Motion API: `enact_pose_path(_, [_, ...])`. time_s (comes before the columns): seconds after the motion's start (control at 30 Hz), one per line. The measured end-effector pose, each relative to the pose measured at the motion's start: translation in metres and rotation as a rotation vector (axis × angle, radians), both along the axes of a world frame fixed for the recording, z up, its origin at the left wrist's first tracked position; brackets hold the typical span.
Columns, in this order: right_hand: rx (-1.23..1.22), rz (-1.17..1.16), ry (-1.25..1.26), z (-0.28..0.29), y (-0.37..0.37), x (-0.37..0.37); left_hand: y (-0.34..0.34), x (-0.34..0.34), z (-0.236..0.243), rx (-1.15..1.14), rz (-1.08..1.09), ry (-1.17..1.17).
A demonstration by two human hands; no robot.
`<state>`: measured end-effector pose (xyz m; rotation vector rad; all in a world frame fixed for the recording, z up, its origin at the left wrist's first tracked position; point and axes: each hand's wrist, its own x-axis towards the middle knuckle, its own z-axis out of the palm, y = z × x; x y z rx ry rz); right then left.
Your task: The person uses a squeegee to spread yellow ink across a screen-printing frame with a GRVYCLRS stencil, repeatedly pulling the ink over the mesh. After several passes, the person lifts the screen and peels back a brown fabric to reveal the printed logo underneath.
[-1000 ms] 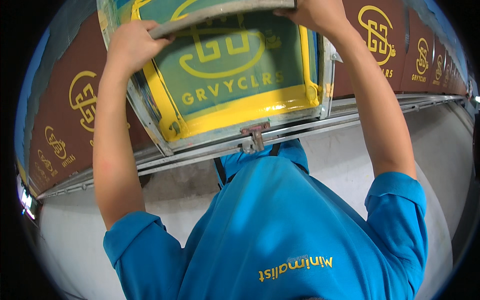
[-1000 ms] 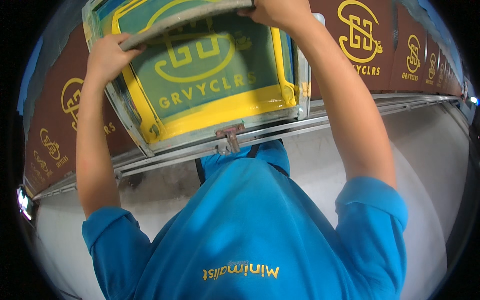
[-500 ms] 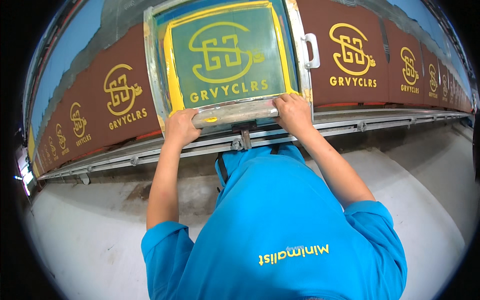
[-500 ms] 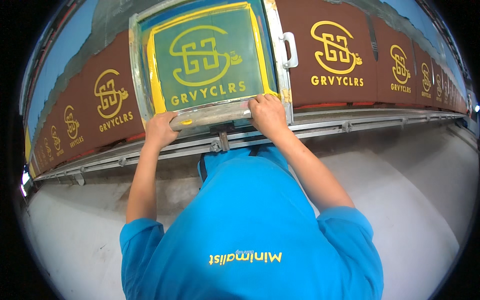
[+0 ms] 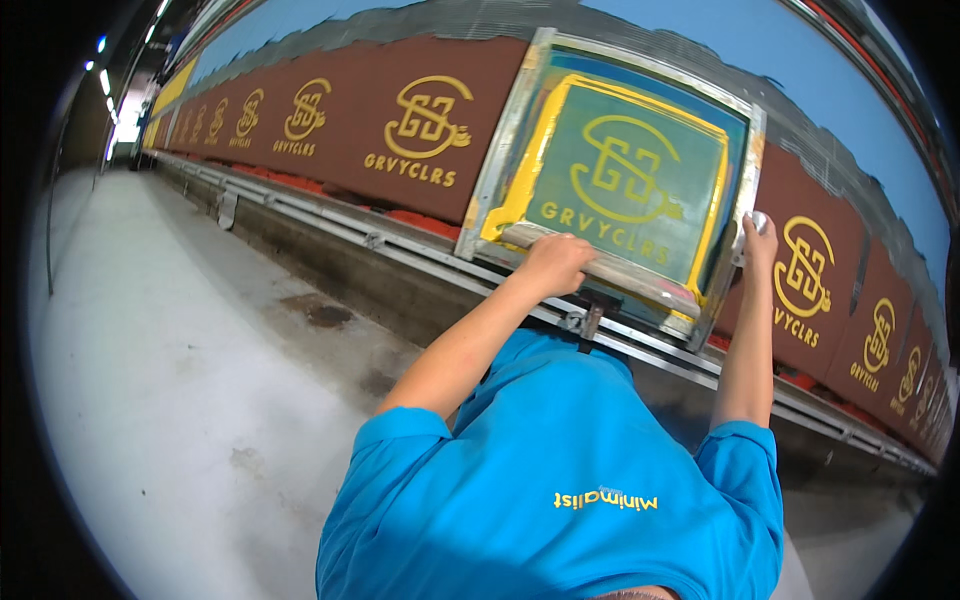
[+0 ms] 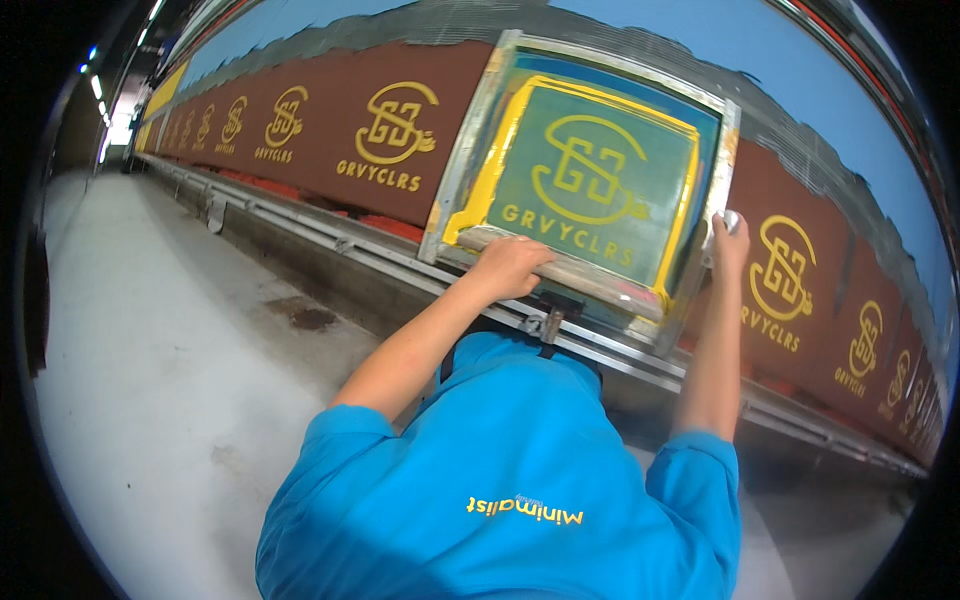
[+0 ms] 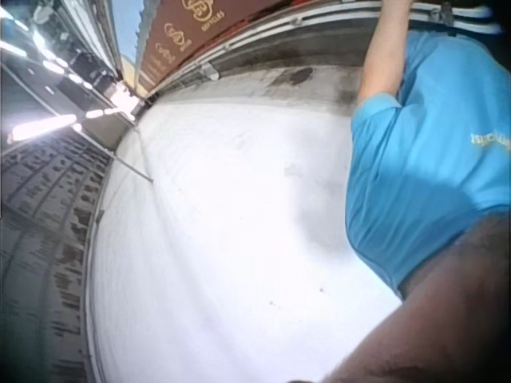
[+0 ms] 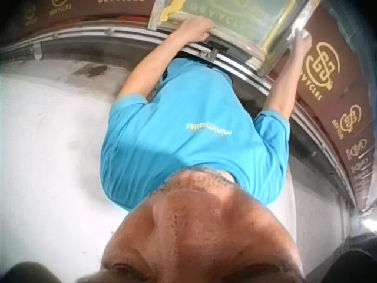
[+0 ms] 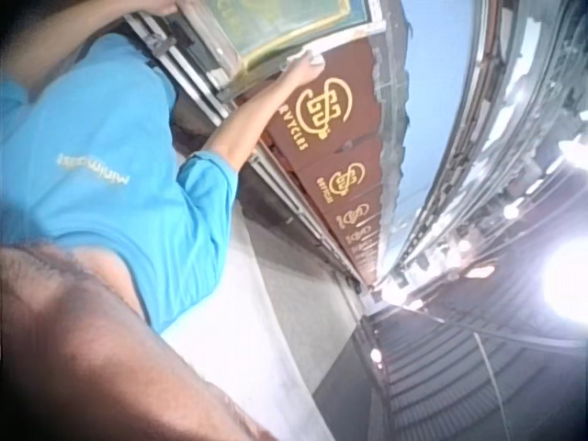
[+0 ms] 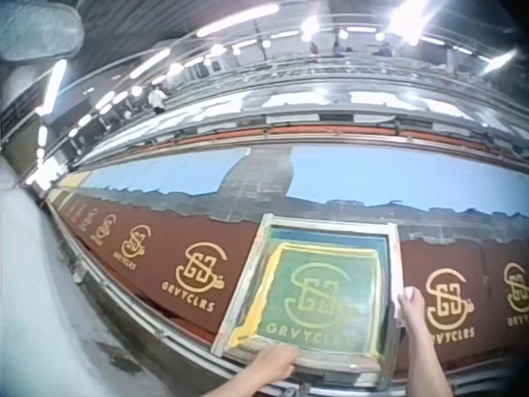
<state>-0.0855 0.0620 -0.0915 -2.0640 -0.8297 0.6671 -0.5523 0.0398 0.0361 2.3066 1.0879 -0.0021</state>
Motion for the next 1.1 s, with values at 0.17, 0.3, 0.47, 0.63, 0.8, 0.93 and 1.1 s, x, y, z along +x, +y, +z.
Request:
enact_pose_path(0.17, [0.177, -0.13, -0.006, 0.058, 0.02, -0.106, 0.026, -0.115, 0.008, -0.011, -0.034, -0.162])
enact_pose_path(0.3, [0.209, -0.125, -0.24, 0.088, 0.071, -0.205, 0.083, -0.174, 0.011, 0.072, -0.023, -0.116])
enact_pose_path(0.47, [0.088, -0.05, 0.094, 0.109, 0.061, -0.174, 0.062, -0.079, 0.018, 0.19, 0.029, 0.021])
enact_pose_path(0.63, [0.221, -0.156, 0.004, 0.032, 0.086, 0.008, 0.087, 0.131, -0.006, 0.314, 0.03, 0.196])
enact_pose_path(0.8, [0.079, -0.359, -0.107, 0.006, 0.066, 0.11, 0.149, 0.244, -0.065, 0.191, -0.19, 0.103])
enact_pose_path(0.93, [0.017, -0.325, -0.138, -0.003, 0.065, 0.113, 0.159, 0.25, -0.092, 0.109, -0.291, 0.083])
enact_pose_path(1.1, [-0.035, -0.273, -0.158, -0.003, 0.064, 0.108, 0.168, 0.274, -0.082, -0.28, -0.222, 0.305])
